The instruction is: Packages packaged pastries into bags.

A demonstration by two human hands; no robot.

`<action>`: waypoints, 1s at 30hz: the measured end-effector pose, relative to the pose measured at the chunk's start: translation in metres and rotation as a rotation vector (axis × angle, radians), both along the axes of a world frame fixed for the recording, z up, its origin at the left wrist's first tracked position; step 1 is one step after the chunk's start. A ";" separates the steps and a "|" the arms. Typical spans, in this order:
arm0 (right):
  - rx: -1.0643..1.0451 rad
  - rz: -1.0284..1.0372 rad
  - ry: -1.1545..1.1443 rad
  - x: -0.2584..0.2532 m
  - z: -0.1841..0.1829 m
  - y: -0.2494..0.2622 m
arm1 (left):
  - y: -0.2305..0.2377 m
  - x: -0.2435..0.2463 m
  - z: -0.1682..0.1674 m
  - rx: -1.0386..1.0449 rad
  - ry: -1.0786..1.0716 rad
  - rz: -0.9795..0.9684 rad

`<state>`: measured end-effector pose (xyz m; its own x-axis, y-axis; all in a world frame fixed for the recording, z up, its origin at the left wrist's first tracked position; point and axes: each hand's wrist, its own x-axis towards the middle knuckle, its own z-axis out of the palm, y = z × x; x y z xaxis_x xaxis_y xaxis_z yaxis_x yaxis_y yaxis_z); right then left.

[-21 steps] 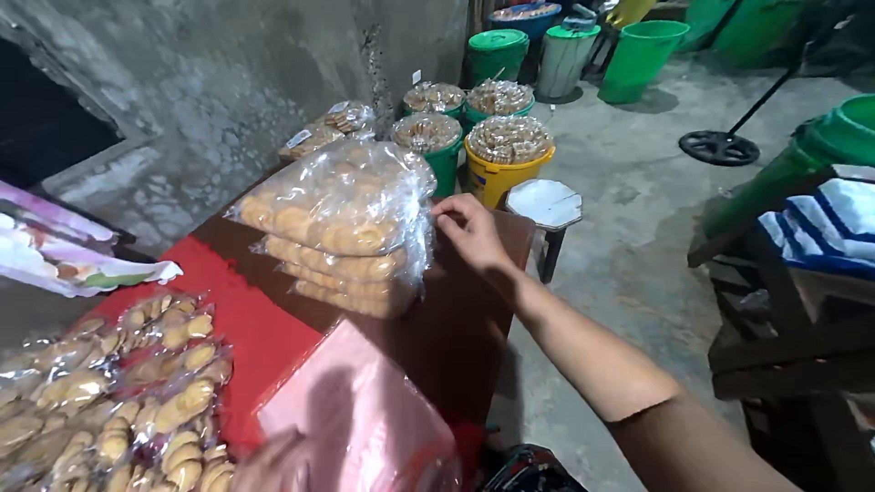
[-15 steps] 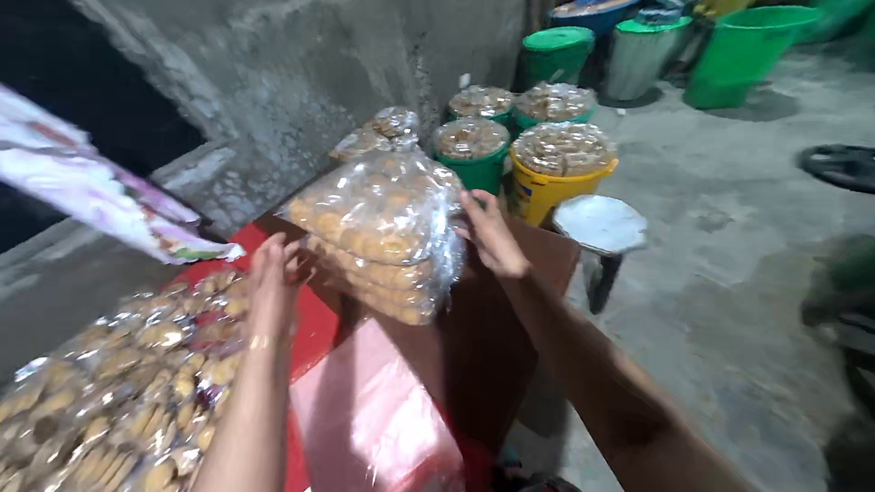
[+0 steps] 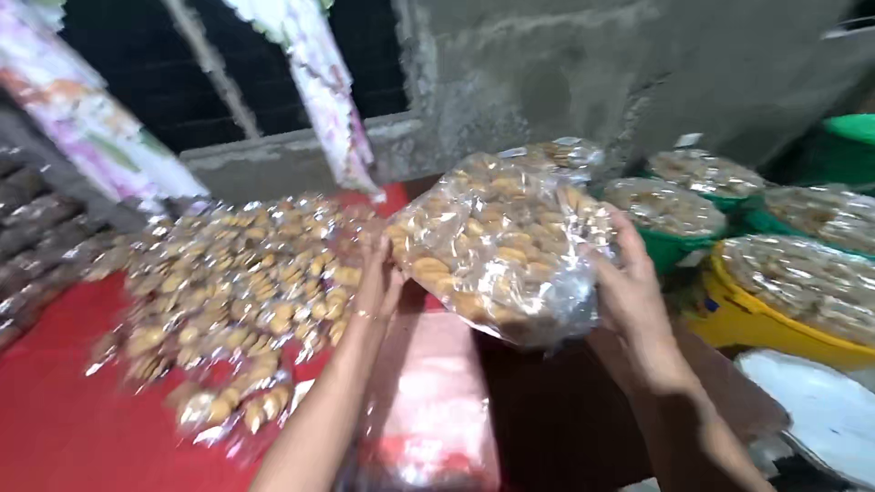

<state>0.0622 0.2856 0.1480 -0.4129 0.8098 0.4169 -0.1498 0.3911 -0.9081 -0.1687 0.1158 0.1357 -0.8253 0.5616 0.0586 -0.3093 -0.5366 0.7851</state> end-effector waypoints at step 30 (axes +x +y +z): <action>-0.072 1.066 -0.615 -0.418 -0.203 -0.617 | -0.747 -0.152 -0.152 -1.453 0.066 0.780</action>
